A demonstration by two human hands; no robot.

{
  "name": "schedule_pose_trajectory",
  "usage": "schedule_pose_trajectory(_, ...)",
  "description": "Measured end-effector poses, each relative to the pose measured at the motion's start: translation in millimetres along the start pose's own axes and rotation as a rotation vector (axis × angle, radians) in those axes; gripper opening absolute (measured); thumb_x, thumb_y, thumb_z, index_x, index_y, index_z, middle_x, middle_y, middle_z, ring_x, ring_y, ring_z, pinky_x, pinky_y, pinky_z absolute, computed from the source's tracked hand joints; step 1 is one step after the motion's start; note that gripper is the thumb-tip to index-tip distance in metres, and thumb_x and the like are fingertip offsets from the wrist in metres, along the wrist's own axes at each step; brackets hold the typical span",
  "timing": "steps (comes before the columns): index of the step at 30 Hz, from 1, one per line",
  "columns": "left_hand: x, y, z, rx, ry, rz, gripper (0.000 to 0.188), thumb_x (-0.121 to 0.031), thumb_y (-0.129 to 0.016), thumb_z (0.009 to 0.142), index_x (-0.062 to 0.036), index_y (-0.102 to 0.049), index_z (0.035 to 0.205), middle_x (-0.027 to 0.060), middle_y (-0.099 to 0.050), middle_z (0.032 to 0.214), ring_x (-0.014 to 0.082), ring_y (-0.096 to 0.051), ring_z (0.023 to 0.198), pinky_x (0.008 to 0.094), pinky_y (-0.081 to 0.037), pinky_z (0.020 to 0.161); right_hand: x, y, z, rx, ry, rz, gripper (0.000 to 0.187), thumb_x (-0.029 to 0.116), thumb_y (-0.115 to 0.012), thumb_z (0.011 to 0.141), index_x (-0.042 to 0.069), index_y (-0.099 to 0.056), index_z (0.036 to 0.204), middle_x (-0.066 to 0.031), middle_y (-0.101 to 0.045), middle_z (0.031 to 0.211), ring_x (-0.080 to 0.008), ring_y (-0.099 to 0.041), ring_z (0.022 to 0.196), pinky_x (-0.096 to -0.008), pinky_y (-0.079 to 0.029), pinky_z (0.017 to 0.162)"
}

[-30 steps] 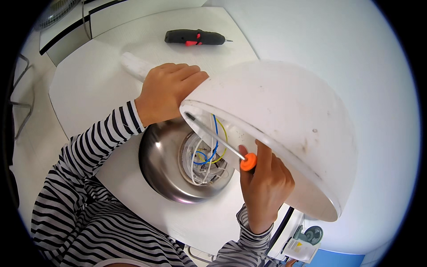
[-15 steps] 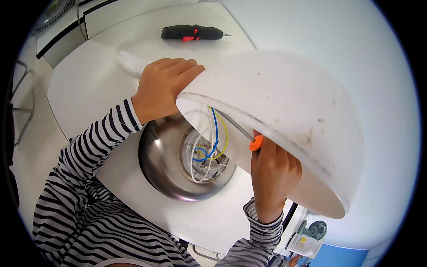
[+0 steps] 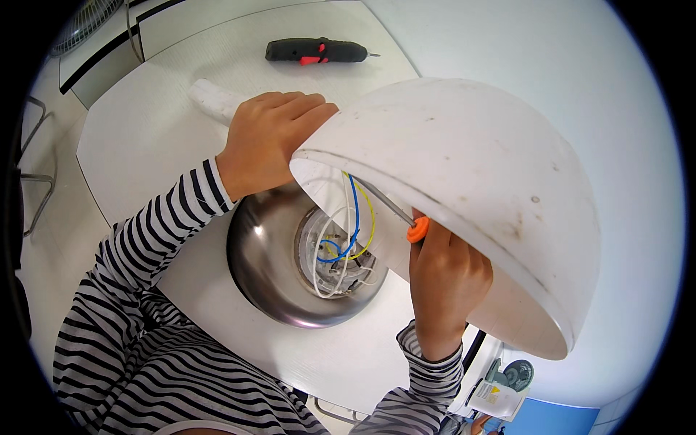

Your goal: The person assembles a lamp by securing the lampshade to the base using a manual screwdriver and a cordless electric screwdriver. They repeatedly tighten and loosen screws while adjusting the shade and wires.

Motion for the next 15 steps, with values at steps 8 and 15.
schedule_pose_trajectory(8, 1.5, 0.0, -2.3, 0.003, 0.002, -0.001, 0.048, -0.040, -0.066, 0.065, -0.0047, -0.059, 0.096, 0.0094, -0.062, 0.094, 0.0261, -0.060, 0.079, 0.0363, -0.047, 0.067, 1.2, -4.3, 0.9, 0.048, 0.024, -0.024, 0.020, 0.022, -0.066, 0.078, 0.012, -0.054, 0.090, -0.0026, -0.052, 0.054, -0.0170, -0.051, 0.044, -0.0270, -0.037, 0.042)
schedule_pose_trajectory(15, -0.4, -0.3, -0.2, 0.006, -0.001, 0.009, 0.049, -0.039, -0.066, 0.065, -0.0040, -0.058, 0.097, 0.0103, -0.062, 0.095, 0.0271, -0.060, 0.080, 0.0369, -0.047, 0.068, 2.5, -2.0, -0.1, 0.041, 0.054, -0.070, 0.019, 0.023, -0.064, 0.081, 0.010, -0.054, 0.090, -0.0017, -0.049, 0.052, -0.0160, -0.048, 0.044, -0.0266, -0.036, 0.041)
Point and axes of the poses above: each hand's wrist, its own z-axis towards the middle knuckle, its own y-axis out of the back of the hand, x = y × z, the point moved 9 cm from there along z, towards the middle knuckle
